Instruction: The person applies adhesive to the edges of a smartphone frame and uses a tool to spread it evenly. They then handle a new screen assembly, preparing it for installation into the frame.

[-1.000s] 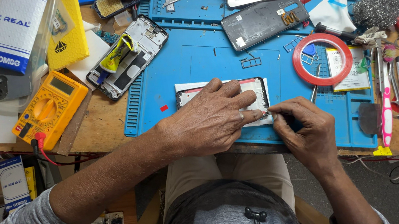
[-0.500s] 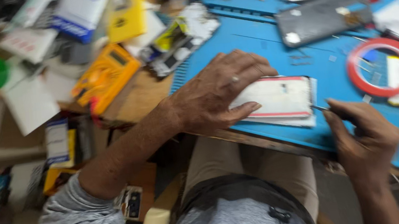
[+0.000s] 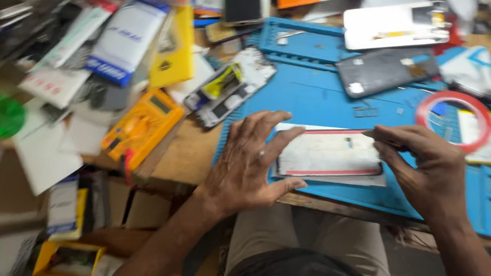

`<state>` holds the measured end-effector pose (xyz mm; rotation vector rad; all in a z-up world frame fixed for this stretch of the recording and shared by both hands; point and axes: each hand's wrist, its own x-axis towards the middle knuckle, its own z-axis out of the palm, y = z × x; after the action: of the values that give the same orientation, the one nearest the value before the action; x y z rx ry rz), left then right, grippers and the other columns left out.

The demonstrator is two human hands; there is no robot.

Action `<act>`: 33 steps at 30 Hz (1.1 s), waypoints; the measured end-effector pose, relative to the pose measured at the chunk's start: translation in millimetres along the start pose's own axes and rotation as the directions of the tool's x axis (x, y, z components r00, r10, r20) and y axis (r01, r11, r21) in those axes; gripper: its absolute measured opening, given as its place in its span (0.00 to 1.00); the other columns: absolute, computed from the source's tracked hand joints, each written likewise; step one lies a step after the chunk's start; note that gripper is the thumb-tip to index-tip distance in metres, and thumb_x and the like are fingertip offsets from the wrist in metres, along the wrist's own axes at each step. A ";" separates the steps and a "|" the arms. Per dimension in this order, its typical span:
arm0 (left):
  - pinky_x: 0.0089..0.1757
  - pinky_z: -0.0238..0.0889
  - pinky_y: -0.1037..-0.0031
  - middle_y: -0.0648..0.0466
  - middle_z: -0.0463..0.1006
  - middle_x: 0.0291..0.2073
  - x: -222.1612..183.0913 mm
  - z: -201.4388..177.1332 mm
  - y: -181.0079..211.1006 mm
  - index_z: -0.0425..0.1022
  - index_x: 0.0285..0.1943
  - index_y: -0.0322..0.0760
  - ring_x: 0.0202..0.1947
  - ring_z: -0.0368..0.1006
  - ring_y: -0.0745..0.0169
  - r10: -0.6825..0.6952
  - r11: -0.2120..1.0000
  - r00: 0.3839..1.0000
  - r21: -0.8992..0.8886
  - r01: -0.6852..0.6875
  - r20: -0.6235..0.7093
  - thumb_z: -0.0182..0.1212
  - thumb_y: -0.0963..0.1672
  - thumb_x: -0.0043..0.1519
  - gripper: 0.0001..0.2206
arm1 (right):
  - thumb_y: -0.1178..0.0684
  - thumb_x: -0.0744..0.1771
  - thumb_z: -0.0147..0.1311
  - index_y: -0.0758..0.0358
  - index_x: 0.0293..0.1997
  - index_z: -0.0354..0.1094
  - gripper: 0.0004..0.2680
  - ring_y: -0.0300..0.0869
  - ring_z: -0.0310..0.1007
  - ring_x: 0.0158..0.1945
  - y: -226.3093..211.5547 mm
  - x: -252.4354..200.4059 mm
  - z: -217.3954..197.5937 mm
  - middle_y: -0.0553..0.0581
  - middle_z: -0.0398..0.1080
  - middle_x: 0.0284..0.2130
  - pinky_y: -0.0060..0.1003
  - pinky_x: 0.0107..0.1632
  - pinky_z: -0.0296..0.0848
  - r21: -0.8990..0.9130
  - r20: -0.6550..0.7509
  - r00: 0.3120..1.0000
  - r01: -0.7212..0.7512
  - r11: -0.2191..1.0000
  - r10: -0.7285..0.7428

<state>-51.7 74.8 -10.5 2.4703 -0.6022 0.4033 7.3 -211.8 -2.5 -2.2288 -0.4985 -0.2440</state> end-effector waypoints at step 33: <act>0.51 0.54 0.57 0.46 0.70 0.48 64.5 52.4 29.0 0.72 0.58 0.21 0.50 0.61 0.52 0.182 0.951 0.897 0.160 -0.265 0.403 0.49 0.58 0.65 0.33 | 0.61 0.64 0.64 0.61 0.49 0.78 0.10 0.40 0.76 0.37 26.2 -7.2 9.6 0.56 0.75 0.40 0.34 0.37 0.77 -0.210 -0.044 0.996 0.062 0.976 -0.073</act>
<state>-3.2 1.5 -13.4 2.7155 -1.0646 0.0633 12.1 -221.7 -29.1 -2.4046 -0.5426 -0.4050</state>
